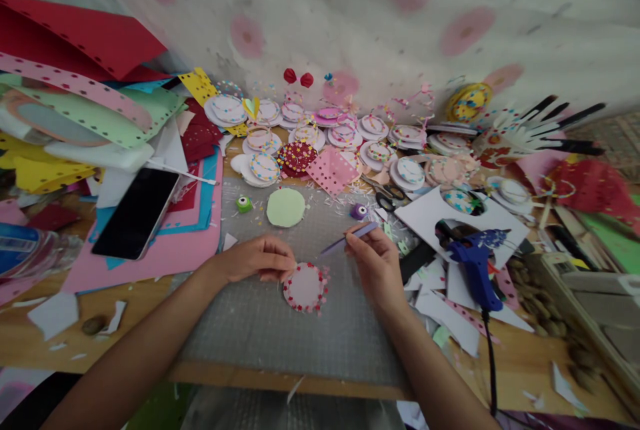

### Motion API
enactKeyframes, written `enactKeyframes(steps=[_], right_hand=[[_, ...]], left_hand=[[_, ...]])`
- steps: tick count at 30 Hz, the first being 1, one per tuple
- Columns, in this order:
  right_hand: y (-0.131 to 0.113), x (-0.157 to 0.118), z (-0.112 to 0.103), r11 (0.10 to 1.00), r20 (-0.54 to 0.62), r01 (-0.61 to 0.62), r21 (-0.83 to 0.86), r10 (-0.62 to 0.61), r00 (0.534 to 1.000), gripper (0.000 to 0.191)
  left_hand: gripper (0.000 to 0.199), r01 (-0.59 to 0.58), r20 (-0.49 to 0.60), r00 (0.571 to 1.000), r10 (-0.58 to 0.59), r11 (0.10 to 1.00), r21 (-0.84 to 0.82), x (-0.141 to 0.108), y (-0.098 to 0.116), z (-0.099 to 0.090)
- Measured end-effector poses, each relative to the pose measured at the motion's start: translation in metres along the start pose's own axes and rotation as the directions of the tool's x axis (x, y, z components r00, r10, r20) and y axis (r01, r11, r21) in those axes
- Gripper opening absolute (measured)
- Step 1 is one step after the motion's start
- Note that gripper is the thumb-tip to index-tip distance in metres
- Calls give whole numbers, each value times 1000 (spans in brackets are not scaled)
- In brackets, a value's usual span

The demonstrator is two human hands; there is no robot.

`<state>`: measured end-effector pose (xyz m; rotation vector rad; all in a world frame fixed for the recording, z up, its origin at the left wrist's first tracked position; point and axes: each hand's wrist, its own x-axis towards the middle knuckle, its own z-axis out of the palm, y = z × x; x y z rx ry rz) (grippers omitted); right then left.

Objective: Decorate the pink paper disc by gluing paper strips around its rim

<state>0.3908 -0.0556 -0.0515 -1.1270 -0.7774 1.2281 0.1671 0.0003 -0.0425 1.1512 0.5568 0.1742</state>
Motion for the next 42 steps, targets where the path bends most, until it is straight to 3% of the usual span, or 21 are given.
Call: enactKeyframes(steps=[8,12,16,22,27,30,34,38,42], right_hand=[[-6,8,-2,989,-150,30,145,-8,989,16],[-12,11,-4,989,-183,58,136,-33,983,19],[-19,12,-10,987,-222,154,53,-139,965,22],[-27,16,-22,916,-341,400,11,-373,863,18],[-26,16,-23,913,-322,407,-22,-392,862,14],[-23,14,-21,916,-238,390,-93,-401,885,14],[-17,13,-18,918,72,364,-157,-357,932,12],[-13,11,-20,860,385,418,-292,-294,875,6],[-15,10,-23,681,543,540,-494,-244,804,6]], left_hand=[[35,13,-6,1000,-13,1000,-5,0,0,0],[35,15,6,1000,-15,1000,-24,-1,-2,-1],[36,43,58,997,-41,998,-36,-3,-3,-1],[36,65,128,990,-66,998,11,-9,-1,-5],[28,-75,145,987,66,995,60,-17,3,-14],[30,-184,110,977,181,983,20,-21,6,-18],[32,-251,26,966,255,962,-109,-22,7,-21],[31,-214,38,974,221,966,-148,-20,5,-19],[32,-117,89,987,130,983,-143,-16,3,-12]])
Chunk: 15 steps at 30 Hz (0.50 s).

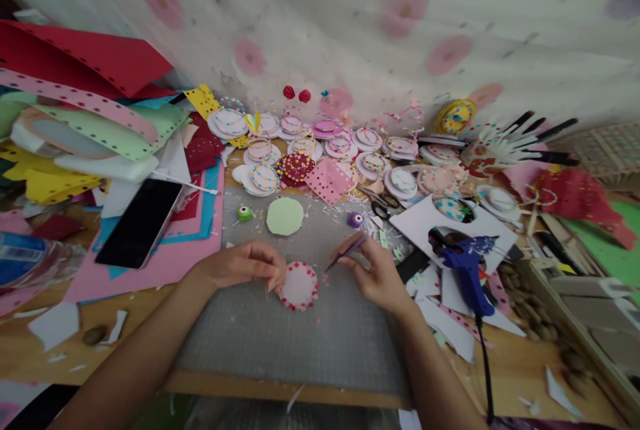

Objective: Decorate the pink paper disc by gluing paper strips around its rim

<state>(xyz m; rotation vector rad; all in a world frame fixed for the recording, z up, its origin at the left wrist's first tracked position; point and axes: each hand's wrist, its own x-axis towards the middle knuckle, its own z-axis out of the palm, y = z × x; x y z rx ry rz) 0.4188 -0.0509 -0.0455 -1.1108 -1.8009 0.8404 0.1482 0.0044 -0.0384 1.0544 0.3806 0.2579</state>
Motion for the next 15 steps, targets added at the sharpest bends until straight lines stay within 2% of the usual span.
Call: enactKeyframes(steps=[3,9,12,15], right_hand=[[-1,1,-1,993,63,52,-101,-46,997,9],[0,2,2,980,128,106,-167,-85,988,10],[1,1,2,981,112,98,-167,-80,990,10],[3,0,2,992,14,52,-111,-50,999,8]], left_hand=[[32,64,37,997,-64,998,-6,4,-4,5],[29,118,51,992,-115,992,-47,6,-8,8],[30,135,53,990,-133,990,-45,7,-7,10],[32,161,49,986,-161,987,11,8,-7,12]])
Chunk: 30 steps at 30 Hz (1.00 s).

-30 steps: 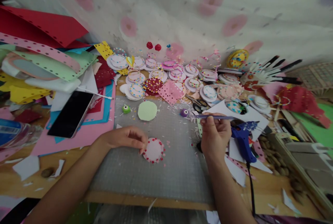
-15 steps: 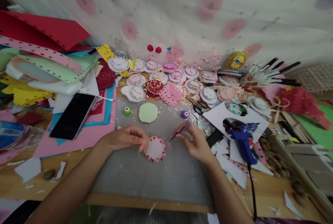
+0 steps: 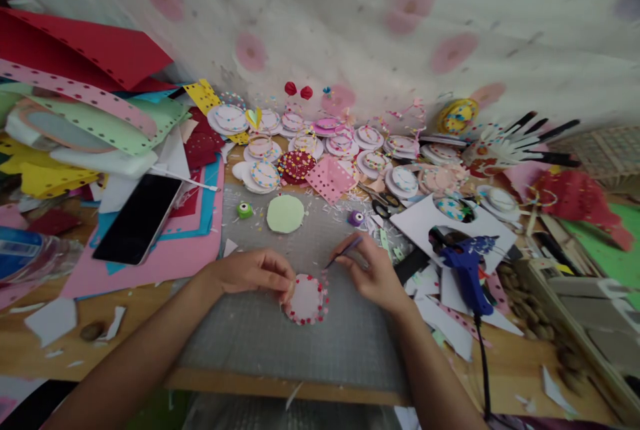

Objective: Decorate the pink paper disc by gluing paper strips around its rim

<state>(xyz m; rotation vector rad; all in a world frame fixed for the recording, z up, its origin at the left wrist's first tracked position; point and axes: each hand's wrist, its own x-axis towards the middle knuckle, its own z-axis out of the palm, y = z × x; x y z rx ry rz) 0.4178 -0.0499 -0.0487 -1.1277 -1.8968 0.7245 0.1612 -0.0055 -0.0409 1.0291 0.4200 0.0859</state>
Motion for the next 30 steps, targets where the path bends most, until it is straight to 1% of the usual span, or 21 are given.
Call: enactKeyframes(steps=[2,3,5,6,7,8,10,11,12,14,16,19,24,26,30], right_hand=[[0,-1,1,993,-121,-31,117,45,992,6],[0,-1,3,980,-187,-35,196,73,980,6],[-2,0,6,937,-293,-23,348,132,947,7],[-3,1,9,914,-329,-14,406,160,931,8],[-5,1,12,893,-355,-7,450,187,916,9],[-7,2,15,875,-376,-2,484,210,902,9],[-10,4,22,850,-415,8,526,249,875,10],[-12,4,26,842,-431,11,539,265,863,10],[-13,5,29,837,-442,11,547,278,853,10],[-15,5,35,833,-449,8,553,290,845,10],[-16,5,39,832,-434,-4,555,294,852,10],[-17,5,43,833,-405,-39,551,308,861,9],[-17,4,45,831,-374,-95,548,345,861,13],[-16,4,44,823,-378,-103,559,364,851,13],[-13,3,42,827,-413,-137,546,408,815,14]], left_hand=[[34,34,-20,999,-33,999,41,0,-1,0],[38,55,-38,998,-53,997,56,-1,-1,-1],[49,89,-108,991,-80,993,80,-1,-2,-2],[54,88,-166,984,-70,991,104,-1,-2,-3],[57,70,-243,969,-35,988,136,0,-2,-3],[58,39,-328,944,21,984,174,1,-2,-2],[50,-28,-463,875,146,967,252,5,-2,1],[43,-52,-499,846,191,959,279,8,-2,4],[36,-65,-515,830,215,954,293,11,-1,7],[30,-79,-511,828,232,950,303,16,-2,13],[27,-99,-509,825,245,950,297,20,-5,16],[23,-118,-525,813,253,953,277,23,-9,17],[21,-103,-563,789,245,957,272,21,-8,16],[20,-109,-562,788,252,955,275,21,-7,16],[20,-122,-558,788,258,955,269,21,-7,17]])
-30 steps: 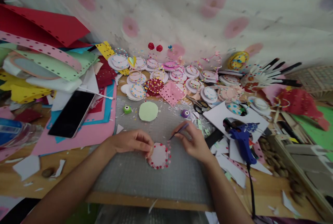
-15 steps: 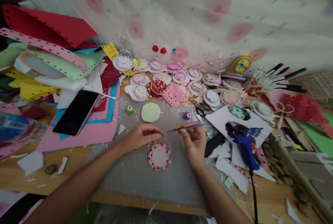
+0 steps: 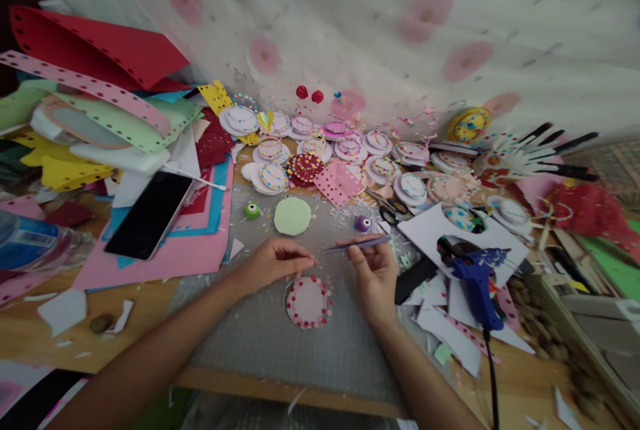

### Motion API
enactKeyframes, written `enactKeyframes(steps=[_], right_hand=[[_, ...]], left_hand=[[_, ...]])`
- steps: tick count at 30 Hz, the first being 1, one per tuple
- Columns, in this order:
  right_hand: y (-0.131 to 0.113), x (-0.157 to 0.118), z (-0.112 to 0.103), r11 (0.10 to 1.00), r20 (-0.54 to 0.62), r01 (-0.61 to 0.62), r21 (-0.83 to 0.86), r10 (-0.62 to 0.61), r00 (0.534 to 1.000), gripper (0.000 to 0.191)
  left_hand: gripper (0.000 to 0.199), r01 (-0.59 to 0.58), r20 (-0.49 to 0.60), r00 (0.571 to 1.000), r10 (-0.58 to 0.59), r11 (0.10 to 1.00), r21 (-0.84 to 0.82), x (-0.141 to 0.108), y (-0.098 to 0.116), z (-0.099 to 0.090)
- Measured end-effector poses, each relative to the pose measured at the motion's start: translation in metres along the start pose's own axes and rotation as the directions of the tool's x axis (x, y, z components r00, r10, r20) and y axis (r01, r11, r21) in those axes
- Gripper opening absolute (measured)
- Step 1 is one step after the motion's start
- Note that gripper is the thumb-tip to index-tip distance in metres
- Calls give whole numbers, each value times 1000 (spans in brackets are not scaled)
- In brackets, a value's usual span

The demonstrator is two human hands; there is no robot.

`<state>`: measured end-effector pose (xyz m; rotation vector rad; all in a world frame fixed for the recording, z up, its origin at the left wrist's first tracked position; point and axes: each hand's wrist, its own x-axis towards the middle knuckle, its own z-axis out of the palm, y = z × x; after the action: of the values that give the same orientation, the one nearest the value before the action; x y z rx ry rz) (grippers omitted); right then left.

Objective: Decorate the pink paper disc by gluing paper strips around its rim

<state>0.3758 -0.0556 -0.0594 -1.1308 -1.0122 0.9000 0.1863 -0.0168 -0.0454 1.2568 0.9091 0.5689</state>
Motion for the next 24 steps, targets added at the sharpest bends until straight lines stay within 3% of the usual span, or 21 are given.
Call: enactKeyframes(steps=[9,24], right_hand=[[-3,-3,2,999,59,-46,26,44,997,17],[-6,-2,-1,1000,55,-23,4,23,998,16]], left_hand=[[22,68,-19,997,-68,998,10,0,6,1],[25,45,10,999,-45,998,35,1,-2,-1]])
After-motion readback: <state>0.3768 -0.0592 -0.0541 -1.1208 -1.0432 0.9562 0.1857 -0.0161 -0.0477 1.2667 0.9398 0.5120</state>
